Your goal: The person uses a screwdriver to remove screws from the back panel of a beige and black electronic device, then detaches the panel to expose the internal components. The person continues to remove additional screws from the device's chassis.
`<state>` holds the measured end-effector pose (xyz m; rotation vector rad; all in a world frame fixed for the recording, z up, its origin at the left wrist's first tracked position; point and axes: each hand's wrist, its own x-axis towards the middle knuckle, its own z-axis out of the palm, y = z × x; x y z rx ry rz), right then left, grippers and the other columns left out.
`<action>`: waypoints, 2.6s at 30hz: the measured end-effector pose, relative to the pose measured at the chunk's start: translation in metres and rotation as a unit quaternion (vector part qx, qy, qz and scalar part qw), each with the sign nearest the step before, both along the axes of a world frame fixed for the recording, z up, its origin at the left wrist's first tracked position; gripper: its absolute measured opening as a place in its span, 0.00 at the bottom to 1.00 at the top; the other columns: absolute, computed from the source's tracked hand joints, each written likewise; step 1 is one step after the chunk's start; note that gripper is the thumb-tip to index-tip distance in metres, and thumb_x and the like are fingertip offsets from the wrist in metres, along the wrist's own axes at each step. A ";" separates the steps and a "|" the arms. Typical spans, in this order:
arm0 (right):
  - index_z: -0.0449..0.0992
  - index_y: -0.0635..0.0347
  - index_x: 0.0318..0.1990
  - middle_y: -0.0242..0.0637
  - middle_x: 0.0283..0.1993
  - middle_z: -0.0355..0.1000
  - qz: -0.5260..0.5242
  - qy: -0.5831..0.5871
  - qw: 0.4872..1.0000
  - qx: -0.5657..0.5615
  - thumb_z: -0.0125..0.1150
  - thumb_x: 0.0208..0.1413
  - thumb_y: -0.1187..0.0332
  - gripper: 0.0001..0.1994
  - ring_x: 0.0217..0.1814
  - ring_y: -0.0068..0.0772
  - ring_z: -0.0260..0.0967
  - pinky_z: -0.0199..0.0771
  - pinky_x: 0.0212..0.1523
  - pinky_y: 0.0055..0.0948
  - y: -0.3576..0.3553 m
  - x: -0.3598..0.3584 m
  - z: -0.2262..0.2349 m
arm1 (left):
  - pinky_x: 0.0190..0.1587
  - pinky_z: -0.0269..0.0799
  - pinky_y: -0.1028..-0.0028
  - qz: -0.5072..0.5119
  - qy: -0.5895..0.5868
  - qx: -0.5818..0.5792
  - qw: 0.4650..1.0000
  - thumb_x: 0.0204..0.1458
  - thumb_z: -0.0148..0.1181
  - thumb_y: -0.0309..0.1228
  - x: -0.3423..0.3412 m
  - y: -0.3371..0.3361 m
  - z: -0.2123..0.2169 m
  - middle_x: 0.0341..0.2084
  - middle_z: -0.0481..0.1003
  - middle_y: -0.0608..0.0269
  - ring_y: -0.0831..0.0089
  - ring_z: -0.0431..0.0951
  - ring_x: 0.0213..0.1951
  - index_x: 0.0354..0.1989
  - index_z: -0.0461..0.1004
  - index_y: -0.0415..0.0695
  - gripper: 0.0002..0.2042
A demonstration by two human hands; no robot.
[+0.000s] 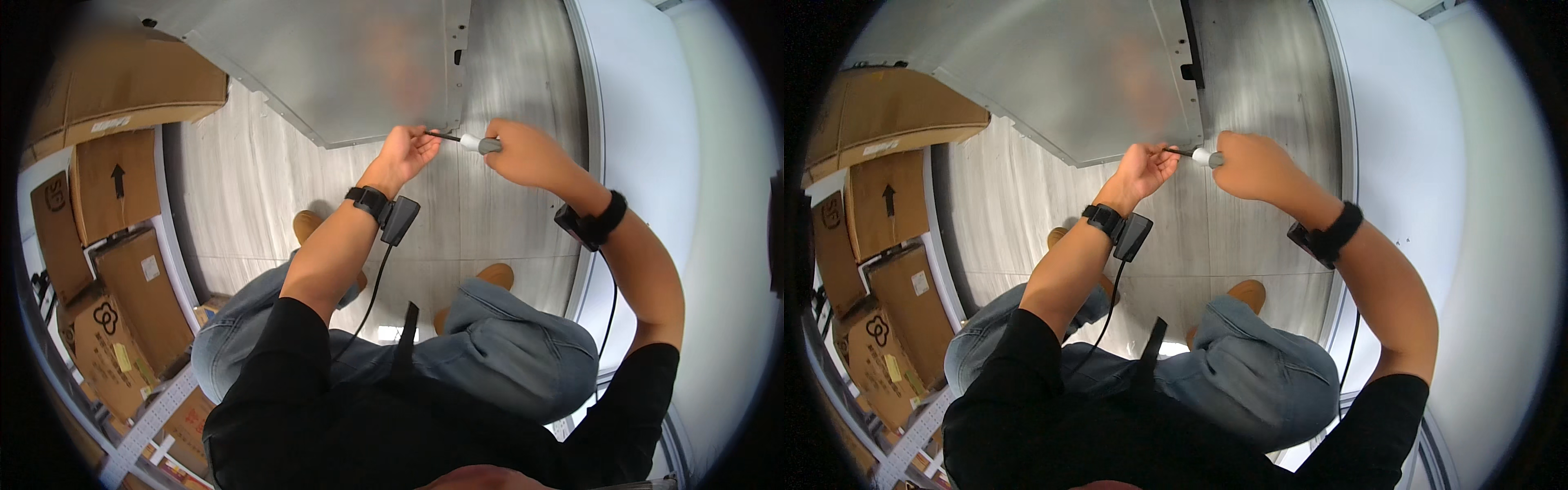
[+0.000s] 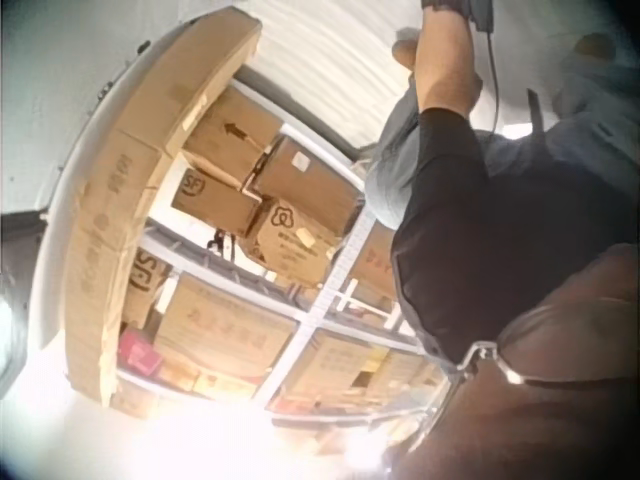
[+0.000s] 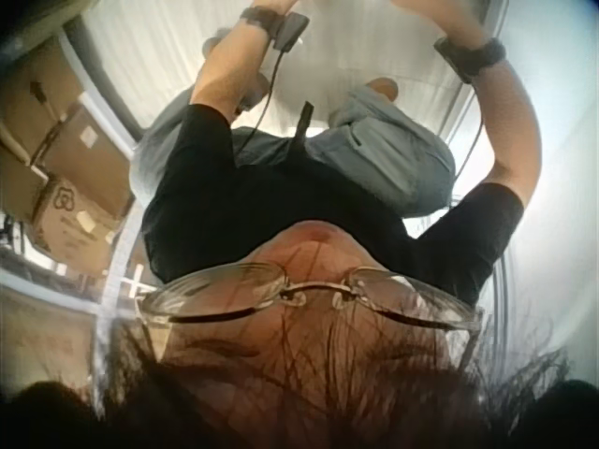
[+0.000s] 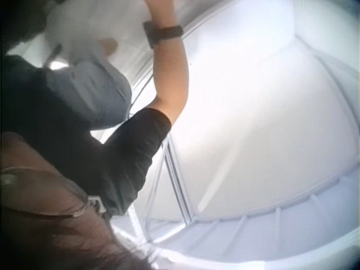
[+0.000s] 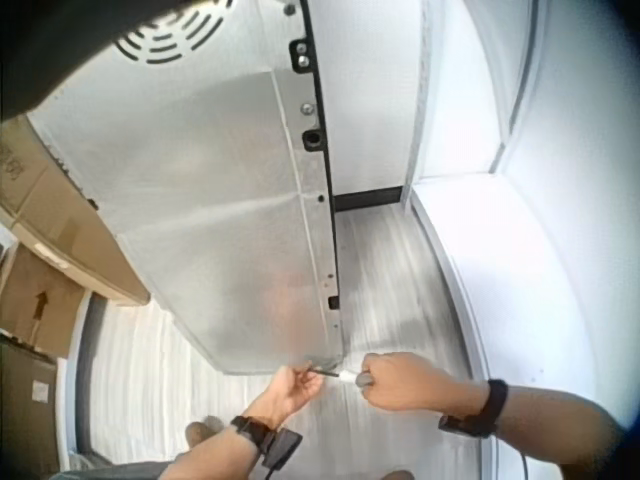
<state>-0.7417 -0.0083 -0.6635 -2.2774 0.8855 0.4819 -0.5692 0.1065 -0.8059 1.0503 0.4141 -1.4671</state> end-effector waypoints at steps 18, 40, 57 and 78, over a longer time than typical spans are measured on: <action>0.68 0.58 0.52 0.31 0.31 0.68 -0.522 -0.185 0.773 0.310 0.55 0.57 0.62 0.17 0.27 0.22 0.67 0.64 0.25 0.23 0.179 -0.049 -0.115 | 0.34 0.73 0.74 -0.235 -0.145 -0.027 0.961 0.59 0.47 0.27 -0.009 0.006 -0.061 0.31 0.74 0.57 0.72 0.74 0.30 0.43 0.67 0.41 0.07; 0.67 0.62 0.57 0.39 0.40 0.70 -0.661 -0.289 0.621 0.305 0.55 0.58 0.64 0.21 0.30 0.28 0.69 0.69 0.32 0.28 0.224 -0.014 -0.169 | 0.30 0.74 0.79 -0.306 -0.272 -0.010 0.912 0.60 0.50 0.28 -0.016 -0.004 -0.087 0.34 0.79 0.58 0.76 0.78 0.30 0.40 0.72 0.40 0.06; 0.62 0.58 0.61 0.35 0.40 0.70 -0.667 -0.301 0.594 0.334 0.53 0.60 0.63 0.22 0.33 0.25 0.68 0.64 0.32 0.28 0.228 0.003 -0.184 | 0.28 0.68 0.83 -0.288 -0.304 0.042 0.907 0.60 0.50 0.29 -0.029 -0.005 -0.079 0.31 0.79 0.67 0.81 0.78 0.32 0.40 0.74 0.44 0.07; 0.62 0.68 0.54 0.40 0.43 0.68 -0.715 -0.345 0.518 0.318 0.60 0.55 0.69 0.22 0.38 0.27 0.69 0.68 0.33 0.28 0.237 0.000 -0.203 | 0.29 0.71 0.80 -0.253 -0.287 0.039 0.923 0.57 0.52 0.26 -0.033 -0.006 -0.083 0.31 0.79 0.63 0.77 0.79 0.30 0.38 0.73 0.44 0.05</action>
